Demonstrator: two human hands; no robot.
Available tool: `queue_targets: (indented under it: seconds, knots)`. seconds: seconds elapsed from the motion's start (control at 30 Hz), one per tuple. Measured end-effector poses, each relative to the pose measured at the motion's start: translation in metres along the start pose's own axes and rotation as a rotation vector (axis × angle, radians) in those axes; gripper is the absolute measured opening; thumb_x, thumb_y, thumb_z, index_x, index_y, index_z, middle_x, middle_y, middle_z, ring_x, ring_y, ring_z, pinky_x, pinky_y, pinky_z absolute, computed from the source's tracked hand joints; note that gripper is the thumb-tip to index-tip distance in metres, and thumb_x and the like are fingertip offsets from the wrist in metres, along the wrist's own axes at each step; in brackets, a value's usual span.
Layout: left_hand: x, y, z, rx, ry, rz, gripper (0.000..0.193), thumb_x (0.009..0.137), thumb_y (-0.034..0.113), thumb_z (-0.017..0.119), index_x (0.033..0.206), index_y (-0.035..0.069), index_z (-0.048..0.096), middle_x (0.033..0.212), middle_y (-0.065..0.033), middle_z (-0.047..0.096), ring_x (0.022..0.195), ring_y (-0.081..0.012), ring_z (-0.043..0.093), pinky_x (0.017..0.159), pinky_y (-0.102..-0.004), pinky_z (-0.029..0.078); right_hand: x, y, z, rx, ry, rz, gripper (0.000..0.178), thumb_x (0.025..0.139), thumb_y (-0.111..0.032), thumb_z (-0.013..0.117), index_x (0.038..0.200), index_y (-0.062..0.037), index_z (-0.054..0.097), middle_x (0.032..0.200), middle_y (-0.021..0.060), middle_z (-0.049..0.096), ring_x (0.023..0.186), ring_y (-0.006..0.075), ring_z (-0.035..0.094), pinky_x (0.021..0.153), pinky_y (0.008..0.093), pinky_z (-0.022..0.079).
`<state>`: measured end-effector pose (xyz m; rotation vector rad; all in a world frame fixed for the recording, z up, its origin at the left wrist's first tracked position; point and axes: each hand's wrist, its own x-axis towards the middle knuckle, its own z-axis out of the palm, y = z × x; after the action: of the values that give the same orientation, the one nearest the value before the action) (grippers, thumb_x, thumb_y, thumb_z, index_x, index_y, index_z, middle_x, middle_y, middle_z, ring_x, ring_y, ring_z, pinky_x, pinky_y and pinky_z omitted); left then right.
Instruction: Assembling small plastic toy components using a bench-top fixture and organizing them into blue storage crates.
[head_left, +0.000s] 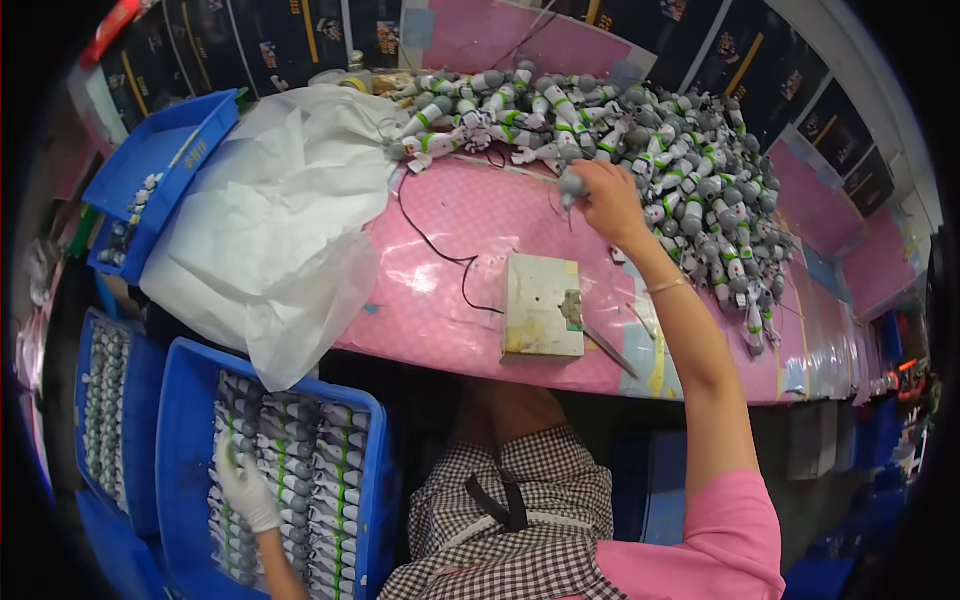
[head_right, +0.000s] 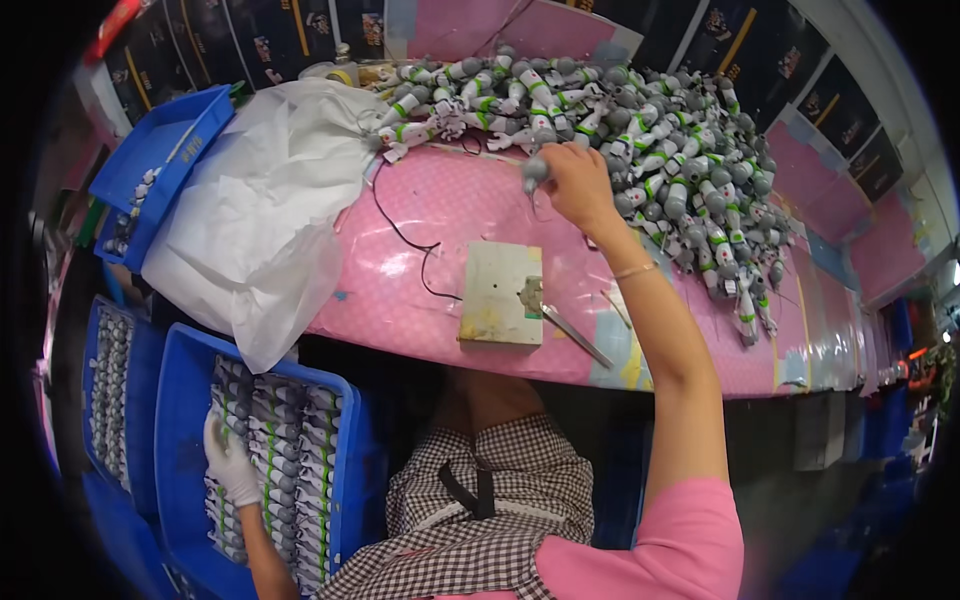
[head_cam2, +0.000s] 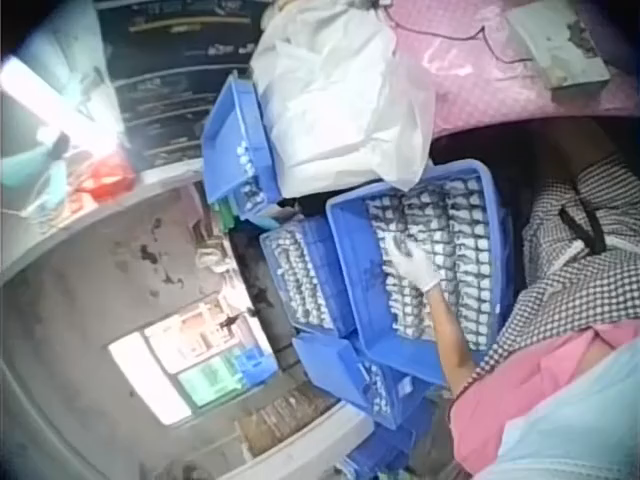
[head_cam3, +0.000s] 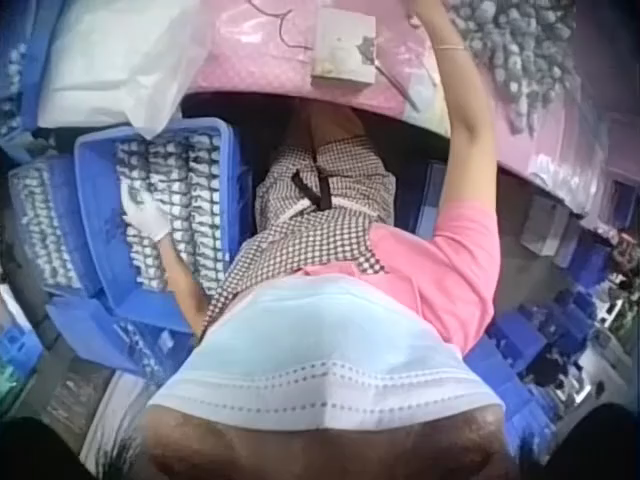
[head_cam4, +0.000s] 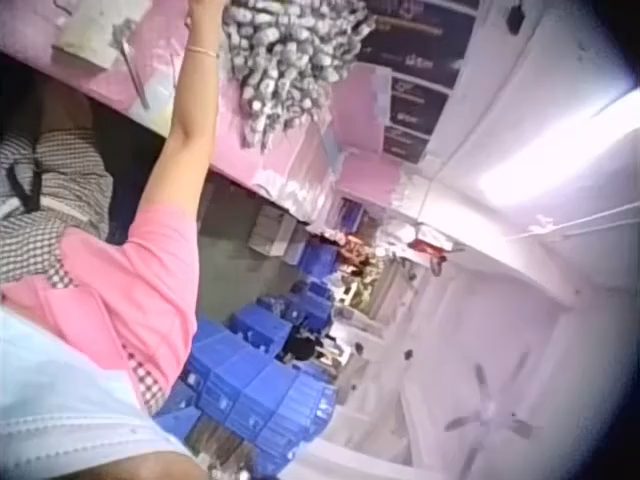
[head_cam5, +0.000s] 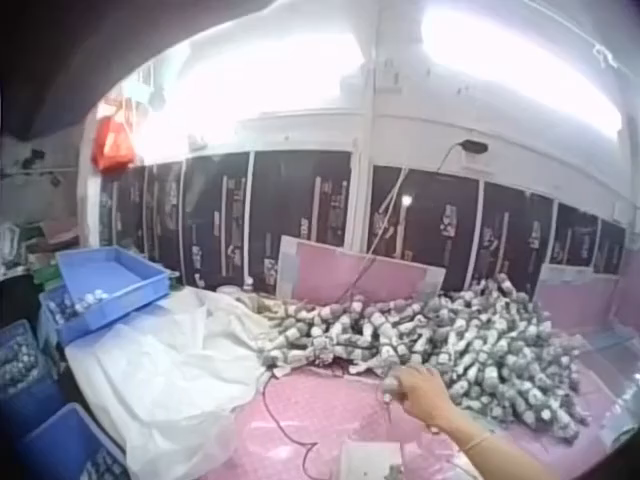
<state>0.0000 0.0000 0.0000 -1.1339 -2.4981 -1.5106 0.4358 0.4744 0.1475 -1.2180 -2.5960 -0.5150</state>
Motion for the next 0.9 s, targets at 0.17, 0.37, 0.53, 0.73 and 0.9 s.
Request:
queue_targets:
  seconds: [0.17,0.37,0.53,0.73,0.9]
  knots:
    - [0.013,0.234,0.094,-0.581,-0.414,-0.153,0.027,0.090,0.002,0.052,0.115,-0.006,0.052,0.105,-0.0107,0.062,0.095,-0.0172,0.060,0.086,-0.0280,0.047,-0.013,-0.033,-0.064,1.009,0.168,0.156,0.036,0.084,-0.019,0.069,0.113,-0.0022,0.055,0.094,0.0063,0.065,0.081,0.0133,0.060,0.073,0.0260,0.047]
    - [0.023,0.344,0.187,-1.318,-0.958,-0.463,0.041,0.090,0.028,0.060,0.121,0.005,0.048,0.114,-0.0070,0.057,0.104,-0.0191,0.056,0.088,-0.0343,0.047,-0.056,-0.112,-0.094,1.196,0.148,-0.073,0.036,0.092,-0.026,0.059,0.120,-0.0030,0.056,0.083,-0.0018,0.058,0.064,0.0060,0.047,0.061,0.0205,0.041]
    - [0.014,0.327,0.194,-1.582,-0.652,-0.632,0.030,0.091,0.023,0.057,0.114,0.006,0.051,0.113,-0.0102,0.058,0.104,-0.0292,0.058,0.092,-0.0486,0.047,-0.108,-0.099,-0.088,1.552,0.065,0.327,0.033,0.098,-0.025,0.044,0.113,-0.0002,0.060,0.096,0.0060,0.062,0.067,0.0092,0.053,0.066,0.0233,0.045]
    - [0.006,0.325,0.186,-1.597,-0.683,-0.731,0.037,0.092,0.028,0.052,0.120,0.004,0.049,0.123,-0.0139,0.055,0.116,-0.0312,0.052,0.097,-0.0477,0.045,-0.148,-0.136,-0.065,2.596,-0.484,0.160,0.048,0.090,-0.011,0.058,0.133,-0.0039,0.039,0.107,0.0182,0.058,0.085,0.0244,0.065,0.073,0.0356,0.056]
    - [0.003,0.329,0.182,-1.570,-0.856,-0.626,0.047,0.096,0.034,0.044,0.130,0.002,0.043,0.131,-0.0156,0.050,0.119,-0.0297,0.049,0.100,-0.0439,0.042,-0.157,-0.152,-0.061,2.334,-0.141,0.032,0.048,0.082,0.002,0.063,0.127,-0.0065,0.048,0.103,0.0135,0.059,0.076,0.0179,0.061,0.070,0.0284,0.052]
